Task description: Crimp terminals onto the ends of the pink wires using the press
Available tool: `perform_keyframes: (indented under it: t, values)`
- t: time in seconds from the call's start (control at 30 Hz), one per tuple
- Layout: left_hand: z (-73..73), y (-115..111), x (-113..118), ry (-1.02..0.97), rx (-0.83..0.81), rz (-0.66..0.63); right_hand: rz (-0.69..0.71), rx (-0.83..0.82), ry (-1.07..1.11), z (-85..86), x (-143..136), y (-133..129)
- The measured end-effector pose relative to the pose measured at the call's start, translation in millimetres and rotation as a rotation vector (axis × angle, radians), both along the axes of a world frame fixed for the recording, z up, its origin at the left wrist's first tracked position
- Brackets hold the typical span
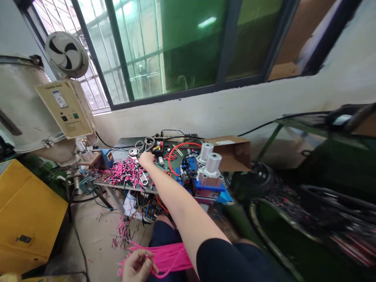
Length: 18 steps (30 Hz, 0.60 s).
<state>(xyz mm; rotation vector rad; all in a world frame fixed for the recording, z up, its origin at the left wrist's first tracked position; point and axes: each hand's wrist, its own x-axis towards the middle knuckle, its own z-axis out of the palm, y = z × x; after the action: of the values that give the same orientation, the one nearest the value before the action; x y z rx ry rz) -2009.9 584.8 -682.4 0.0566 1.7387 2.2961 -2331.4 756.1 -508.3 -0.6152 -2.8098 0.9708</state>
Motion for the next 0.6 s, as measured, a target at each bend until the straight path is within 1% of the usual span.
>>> perform_keyframes:
  t: [0.1, 0.2, 0.27, 0.33, 0.4, 0.47, 0.53, 0.6]
  values:
    - [13.9, 5, 0, 0.019, -0.019, 0.029, 0.024, -0.142, 0.090, 19.5, 45, 8]
    - [22.6, 13, 0, 0.026, -0.023, 0.017, 0.060, -0.309, 0.233, 38.4, 95, 15]
    - [25.6, 18, -1, 0.024, -0.028, -0.052, 0.075, -0.395, 0.342, 52.2, 125, 18]
    - [27.9, 25, 0, 0.021, -0.030, -0.138, 0.082, -0.445, 0.446, 69.3, 148, 21]
    - [30.5, 32, 2, 0.031, -0.016, -0.175, 0.092, -0.467, 0.529, 90.8, 169, 28]
    - [33.2, 38, 4, 0.054, 0.007, -0.158, 0.119, -0.461, 0.618, 115.4, 190, 43]
    - [35.5, 43, 5, 0.076, 0.011, -0.136, 0.181, -0.418, 0.728, 139.4, 213, 66]
    - [37.2, 46, 4, 0.089, -0.014, -0.148, 0.239, -0.320, 0.789, 159.2, 235, 93]
